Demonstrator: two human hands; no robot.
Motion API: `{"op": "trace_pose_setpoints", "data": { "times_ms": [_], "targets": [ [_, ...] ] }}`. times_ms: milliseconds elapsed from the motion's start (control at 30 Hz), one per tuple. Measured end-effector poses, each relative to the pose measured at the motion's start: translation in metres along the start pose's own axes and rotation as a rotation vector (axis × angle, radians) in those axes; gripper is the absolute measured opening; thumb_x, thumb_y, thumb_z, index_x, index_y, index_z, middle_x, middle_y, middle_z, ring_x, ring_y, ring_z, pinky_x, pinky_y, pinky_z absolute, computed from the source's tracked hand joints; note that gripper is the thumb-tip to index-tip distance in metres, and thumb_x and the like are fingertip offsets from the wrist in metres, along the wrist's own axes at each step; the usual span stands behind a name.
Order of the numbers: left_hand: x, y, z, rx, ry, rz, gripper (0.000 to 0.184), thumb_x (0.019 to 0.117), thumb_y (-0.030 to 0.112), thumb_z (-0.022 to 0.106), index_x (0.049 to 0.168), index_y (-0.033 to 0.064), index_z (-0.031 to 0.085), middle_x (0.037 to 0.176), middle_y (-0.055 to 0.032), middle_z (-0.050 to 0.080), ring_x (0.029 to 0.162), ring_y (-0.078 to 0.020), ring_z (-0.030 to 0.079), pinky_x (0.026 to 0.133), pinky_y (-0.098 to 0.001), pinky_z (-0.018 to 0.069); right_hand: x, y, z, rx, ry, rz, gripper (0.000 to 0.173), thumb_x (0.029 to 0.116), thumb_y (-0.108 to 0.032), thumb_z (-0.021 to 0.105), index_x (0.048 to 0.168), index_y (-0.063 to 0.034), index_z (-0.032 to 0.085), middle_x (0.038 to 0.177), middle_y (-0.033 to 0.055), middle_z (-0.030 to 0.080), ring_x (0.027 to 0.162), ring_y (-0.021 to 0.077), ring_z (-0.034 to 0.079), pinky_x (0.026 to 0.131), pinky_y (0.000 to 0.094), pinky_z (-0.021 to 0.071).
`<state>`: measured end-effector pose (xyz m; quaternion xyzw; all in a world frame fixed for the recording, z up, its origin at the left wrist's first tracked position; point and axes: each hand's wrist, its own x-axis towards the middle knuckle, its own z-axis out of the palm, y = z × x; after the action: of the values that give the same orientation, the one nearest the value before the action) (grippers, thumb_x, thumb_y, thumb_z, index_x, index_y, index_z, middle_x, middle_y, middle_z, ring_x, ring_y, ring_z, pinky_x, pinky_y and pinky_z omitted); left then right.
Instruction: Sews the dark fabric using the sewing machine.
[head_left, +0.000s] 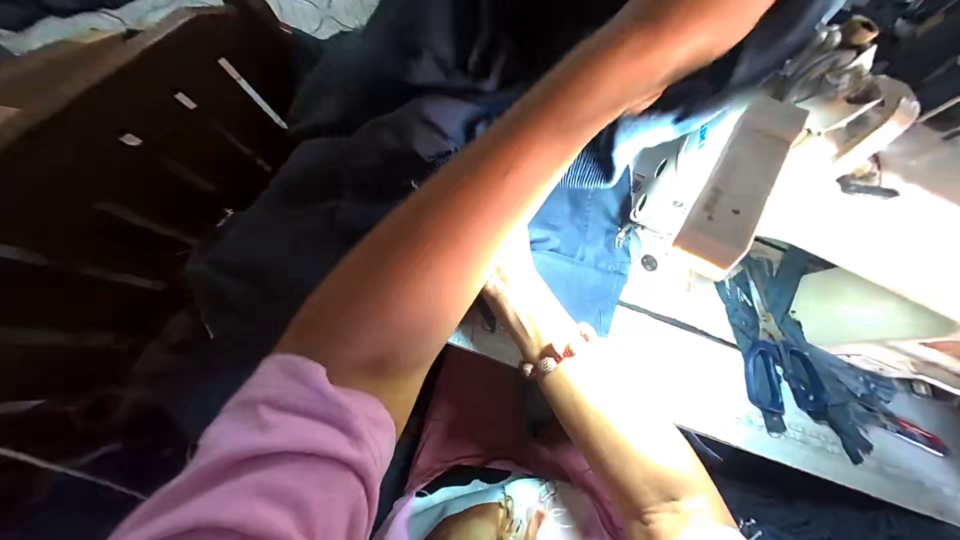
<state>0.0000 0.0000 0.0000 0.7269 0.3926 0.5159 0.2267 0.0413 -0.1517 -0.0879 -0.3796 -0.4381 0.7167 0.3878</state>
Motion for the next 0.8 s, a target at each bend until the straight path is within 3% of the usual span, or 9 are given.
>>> {"op": "trace_pose_setpoints", "data": {
  "times_ms": [133, 200, 267, 333, 400, 467, 567, 733, 800],
  "targets": [
    [-0.091, 0.013, 0.014, 0.234, 0.284, -0.153, 0.039, 0.1059, 0.016, 0.050, 0.135, -0.0090, 0.055, 0.127, -0.0215, 0.066, 0.120, -0.0196, 0.065, 0.104, -0.0325, 0.0508, -0.004, 0.018, -0.028, -0.042, -0.137, 0.225, 0.021, 0.1106, -0.015, 0.038, 0.118, -0.0081, 0.056, 0.097, 0.0010, 0.061, 0.084, 0.0043, 0.060, 0.069, 0.0194, 0.0487],
    [-0.147, 0.000, 0.020, 0.428, 0.240, -0.184, 0.045, 0.1044, 0.033, 0.052, 0.128, -0.0052, 0.059, 0.119, -0.0201, 0.068, 0.115, -0.0271, 0.064, 0.104, -0.0451, 0.0461, 0.001, 0.033, -0.046, 0.115, -0.314, 0.284, 0.029, 0.1084, -0.008, 0.038, 0.130, -0.0048, 0.057, 0.111, 0.0019, 0.068, 0.096, 0.0041, 0.066, 0.082, 0.0205, 0.0551],
    [-0.181, -0.013, 0.016, 0.535, 0.075, -0.267, 0.057, 0.1002, 0.051, 0.052, 0.120, -0.0013, 0.064, 0.120, -0.0198, 0.069, 0.123, -0.0346, 0.062, 0.111, -0.0590, 0.0360, -0.002, 0.027, -0.057, -0.059, -0.316, 0.351, 0.014, 0.1045, -0.001, 0.047, 0.112, -0.0036, 0.058, 0.088, 0.0009, 0.065, 0.076, 0.0051, 0.064, 0.069, 0.0216, 0.0557],
    [-0.193, -0.033, 0.005, 0.552, -0.126, -0.313, 0.064, 0.0989, 0.057, 0.049, 0.130, 0.0030, 0.064, 0.138, -0.0179, 0.063, 0.143, -0.0395, 0.046, 0.118, -0.0721, 0.0113, -0.022, 0.014, -0.082, -0.408, -0.386, 0.165, 0.021, 0.1056, -0.004, 0.048, 0.114, 0.0054, 0.065, 0.086, 0.0050, 0.070, 0.068, 0.0052, 0.067, 0.065, 0.0208, 0.0576],
    [-0.194, -0.059, -0.004, 0.569, -0.212, -0.255, 0.061, 0.0992, 0.054, 0.049, 0.140, 0.0100, 0.062, 0.143, -0.0157, 0.060, 0.146, -0.0433, 0.041, 0.114, -0.0790, 0.0047, -0.041, 0.014, -0.116, -0.784, -0.305, -0.393, 0.023, 0.0998, -0.002, 0.052, 0.109, 0.0021, 0.073, 0.087, 0.0037, 0.071, 0.070, 0.0007, 0.064, 0.064, 0.0164, 0.0547],
    [-0.189, -0.076, -0.012, 0.586, -0.243, -0.182, 0.054, 0.1003, 0.050, 0.048, 0.141, 0.0174, 0.064, 0.136, -0.0158, 0.062, 0.141, -0.0451, 0.045, 0.111, -0.0822, 0.0056, -0.040, 0.018, -0.147, -1.167, -0.146, -0.823, 0.026, 0.0948, -0.006, 0.057, 0.112, -0.0047, 0.076, 0.099, 0.0106, 0.071, 0.091, 0.0180, 0.067, 0.078, 0.0327, 0.0536],
    [-0.177, -0.079, -0.022, 0.624, -0.295, -0.133, 0.052, 0.0981, 0.045, 0.050, 0.140, 0.0173, 0.064, 0.127, -0.0207, 0.063, 0.134, -0.0504, 0.047, 0.107, -0.0856, 0.0039, -0.045, 0.026, -0.174, -1.532, -0.170, -0.729, 0.045, 0.1064, -0.035, 0.045, 0.137, -0.0082, 0.064, 0.145, 0.0165, 0.059, 0.139, 0.0399, 0.050, 0.110, 0.0623, 0.0391],
    [-0.159, -0.052, 0.005, 0.865, -0.134, -0.103, 0.057, 0.0924, 0.059, 0.055, 0.115, 0.0107, 0.074, 0.105, -0.0205, 0.065, 0.111, -0.0460, 0.057, 0.104, -0.0667, 0.0273, -0.072, 0.043, -0.183, -1.443, -0.190, -0.679, 0.054, 0.1068, -0.044, 0.042, 0.122, -0.0004, 0.072, 0.135, 0.0187, 0.066, 0.132, 0.0376, 0.058, 0.112, 0.0535, 0.0437],
    [-0.151, -0.056, 0.020, 0.816, -0.050, -0.066, 0.041, 0.0960, 0.041, 0.062, 0.115, 0.0065, 0.075, 0.113, -0.0196, 0.068, 0.116, -0.0439, 0.059, 0.104, -0.0638, 0.0341, -0.075, 0.049, -0.184, -1.424, -0.174, -0.699, 0.055, 0.1063, -0.044, 0.043, 0.121, 0.0002, 0.072, 0.134, 0.0194, 0.066, 0.131, 0.0383, 0.059, 0.112, 0.0530, 0.0441]
  ]
}}
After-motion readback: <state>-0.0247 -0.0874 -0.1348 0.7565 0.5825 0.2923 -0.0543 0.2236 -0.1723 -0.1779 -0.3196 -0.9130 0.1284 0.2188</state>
